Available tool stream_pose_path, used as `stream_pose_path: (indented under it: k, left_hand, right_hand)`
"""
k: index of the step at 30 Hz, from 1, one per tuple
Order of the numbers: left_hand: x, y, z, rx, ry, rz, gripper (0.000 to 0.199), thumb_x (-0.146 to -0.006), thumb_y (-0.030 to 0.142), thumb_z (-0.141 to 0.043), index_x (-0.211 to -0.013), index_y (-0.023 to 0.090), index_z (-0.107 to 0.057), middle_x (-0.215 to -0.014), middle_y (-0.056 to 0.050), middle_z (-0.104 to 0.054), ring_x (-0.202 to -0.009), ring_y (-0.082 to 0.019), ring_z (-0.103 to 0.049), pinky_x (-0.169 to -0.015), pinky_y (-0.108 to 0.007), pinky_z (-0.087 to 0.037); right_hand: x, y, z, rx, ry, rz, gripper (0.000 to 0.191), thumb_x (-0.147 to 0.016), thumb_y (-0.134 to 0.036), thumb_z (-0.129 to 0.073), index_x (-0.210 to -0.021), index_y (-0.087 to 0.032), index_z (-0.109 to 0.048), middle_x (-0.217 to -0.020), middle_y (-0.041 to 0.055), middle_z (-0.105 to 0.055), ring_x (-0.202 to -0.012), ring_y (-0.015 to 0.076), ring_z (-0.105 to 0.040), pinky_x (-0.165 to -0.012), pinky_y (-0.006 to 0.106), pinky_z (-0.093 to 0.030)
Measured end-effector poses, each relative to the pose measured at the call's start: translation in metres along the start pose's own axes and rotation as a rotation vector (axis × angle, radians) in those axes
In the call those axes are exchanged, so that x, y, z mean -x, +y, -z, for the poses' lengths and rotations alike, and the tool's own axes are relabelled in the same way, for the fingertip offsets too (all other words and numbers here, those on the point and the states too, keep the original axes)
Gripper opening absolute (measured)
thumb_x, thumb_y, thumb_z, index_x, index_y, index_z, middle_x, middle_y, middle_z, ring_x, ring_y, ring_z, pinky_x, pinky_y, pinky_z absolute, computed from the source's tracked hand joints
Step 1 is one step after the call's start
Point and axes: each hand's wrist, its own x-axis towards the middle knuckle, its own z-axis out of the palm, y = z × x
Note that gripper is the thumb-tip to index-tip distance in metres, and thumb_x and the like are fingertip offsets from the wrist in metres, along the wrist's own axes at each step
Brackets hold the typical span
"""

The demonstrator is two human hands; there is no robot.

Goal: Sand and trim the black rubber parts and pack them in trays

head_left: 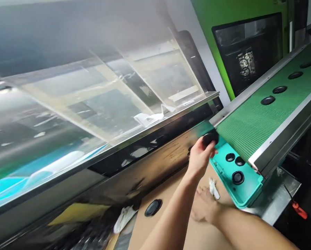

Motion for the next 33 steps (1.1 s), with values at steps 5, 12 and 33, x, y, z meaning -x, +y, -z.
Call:
stream_pose_path:
  k: [5, 12, 33]
  left_hand:
    - [0.105, -0.096, 0.118, 0.433, 0.444, 0.310, 0.035, -0.071, 0.036, -0.082, -0.093, 0.017, -0.063, -0.074, 0.002, -0.066, -0.050, -0.005, -0.049, -0.045, -0.016, -0.037]
    - [0.168, -0.162, 0.156, 0.784, 0.591, 0.415, 0.010, -0.086, 0.016, -0.064, -0.094, 0.012, -0.068, -0.098, -0.010, -0.076, -0.086, -0.018, -0.074, -0.080, -0.031, -0.060]
    - [0.153, -0.168, 0.140, 1.107, 0.383, 0.463, 0.039, -0.104, 0.034, -0.039, -0.112, 0.012, -0.070, -0.119, -0.015, -0.073, -0.123, -0.025, -0.065, -0.111, -0.042, -0.050]
  right_hand:
    - [0.005, 0.002, 0.016, 0.020, -0.086, -0.105, 0.029, -0.090, -0.030, -0.057, -0.111, -0.016, -0.070, -0.114, 0.0181, -0.066, -0.112, 0.0334, -0.057, -0.092, 0.049, -0.048]
    - [0.005, -0.003, 0.028, 0.007, 0.115, -0.121, 0.034, -0.099, -0.032, -0.050, -0.127, -0.023, -0.066, -0.126, 0.0118, -0.065, -0.115, 0.0283, -0.055, -0.100, 0.042, -0.042]
    - [-0.002, -0.038, 0.012, 0.172, 0.062, -0.095, 0.044, -0.105, -0.034, -0.039, -0.141, -0.026, -0.063, -0.146, 0.0080, -0.058, -0.112, 0.0297, -0.051, -0.096, 0.042, -0.042]
